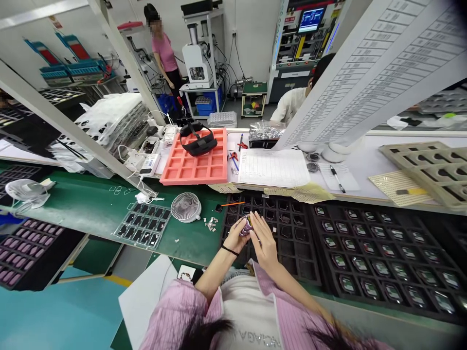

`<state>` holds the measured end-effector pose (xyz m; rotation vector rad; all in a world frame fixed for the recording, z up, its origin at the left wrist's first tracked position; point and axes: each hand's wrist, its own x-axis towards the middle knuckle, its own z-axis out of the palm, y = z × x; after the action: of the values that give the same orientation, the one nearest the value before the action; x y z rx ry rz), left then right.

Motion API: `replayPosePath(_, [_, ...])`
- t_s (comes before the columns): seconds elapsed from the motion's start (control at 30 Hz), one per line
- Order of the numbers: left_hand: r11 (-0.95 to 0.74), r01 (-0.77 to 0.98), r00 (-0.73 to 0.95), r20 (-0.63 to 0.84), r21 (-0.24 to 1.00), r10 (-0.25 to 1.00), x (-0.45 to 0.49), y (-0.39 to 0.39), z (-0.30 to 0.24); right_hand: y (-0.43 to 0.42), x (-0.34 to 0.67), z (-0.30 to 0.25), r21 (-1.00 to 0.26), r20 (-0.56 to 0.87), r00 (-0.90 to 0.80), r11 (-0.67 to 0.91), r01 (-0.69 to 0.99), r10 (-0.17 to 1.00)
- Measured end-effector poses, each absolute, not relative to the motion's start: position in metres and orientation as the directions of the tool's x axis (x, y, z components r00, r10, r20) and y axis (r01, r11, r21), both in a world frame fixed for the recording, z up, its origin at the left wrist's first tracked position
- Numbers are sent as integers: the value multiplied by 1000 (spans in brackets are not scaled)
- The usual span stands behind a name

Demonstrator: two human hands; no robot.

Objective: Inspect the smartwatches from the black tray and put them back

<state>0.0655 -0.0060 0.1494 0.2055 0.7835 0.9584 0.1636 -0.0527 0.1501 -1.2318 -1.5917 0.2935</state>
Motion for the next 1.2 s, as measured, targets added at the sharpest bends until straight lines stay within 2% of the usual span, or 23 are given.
replayPosePath(0.1, [601,-663,330,-546,446,770,63,-7,143,-53,163,148,-724,545,49,440,530,837])
replayPosePath(0.17, [606,-647,321,-556,463,767,59,-6,139,-52,164,146,-759,510,28,434,486,860])
replayPosePath(0.27, [551,-553,294,-472,625,831,50,-5,135,-53,167,143,-860,387,93,323,396,917])
replayPosePath(0.37, [367,-330,222,-306,870,926,39,-2,135,-51,171,137,-970,162,273,102,221,948])
replayPosePath(0.43, [168,-82,186,-151,982,971,32,-2,135,-47,174,132,-998,-40,279,-53,39,959])
replayPosePath(0.47, [57,53,196,-66,997,978,29,-2,135,-44,176,128,-992,-127,235,-123,-35,964])
replayPosePath(0.53, [-144,281,266,68,949,962,27,-5,134,-37,179,120,-968,-243,114,-233,-91,963])
replayPosePath(0.6, [-283,437,370,116,854,922,28,-10,131,-31,181,109,-950,-306,8,-305,-62,952])
replayPosePath(0.73, [-380,629,518,-2,678,855,35,-24,121,-28,175,84,-920,-384,-143,-391,-21,912])
replayPosePath(0.83, [-374,670,535,-67,641,842,34,-28,110,-33,163,73,-902,-420,-107,-428,-62,901])
replayPosePath(0.9, [-348,598,570,-79,722,818,24,-23,101,-36,159,72,-857,-490,-91,-498,-132,867])
replayPosePath(0.97, [-223,508,536,-102,832,838,6,-11,89,-38,160,75,-785,-558,-125,-571,-240,820])
replayPosePath(1.0, [-112,492,450,-142,863,882,-5,-3,83,-39,163,78,-750,-572,-145,-587,-305,807])
replayPosePath(1.07, [139,530,128,-241,837,962,-26,14,70,-39,171,84,-688,-572,-185,-591,-422,799])
replayPosePath(1.13, [254,548,-42,-277,797,960,-43,29,57,-40,179,89,-644,-562,-207,-581,-498,801])
replayPosePath(1.2, [302,556,-110,-291,775,950,-51,42,44,-40,184,92,-628,-551,-222,-575,-524,804])
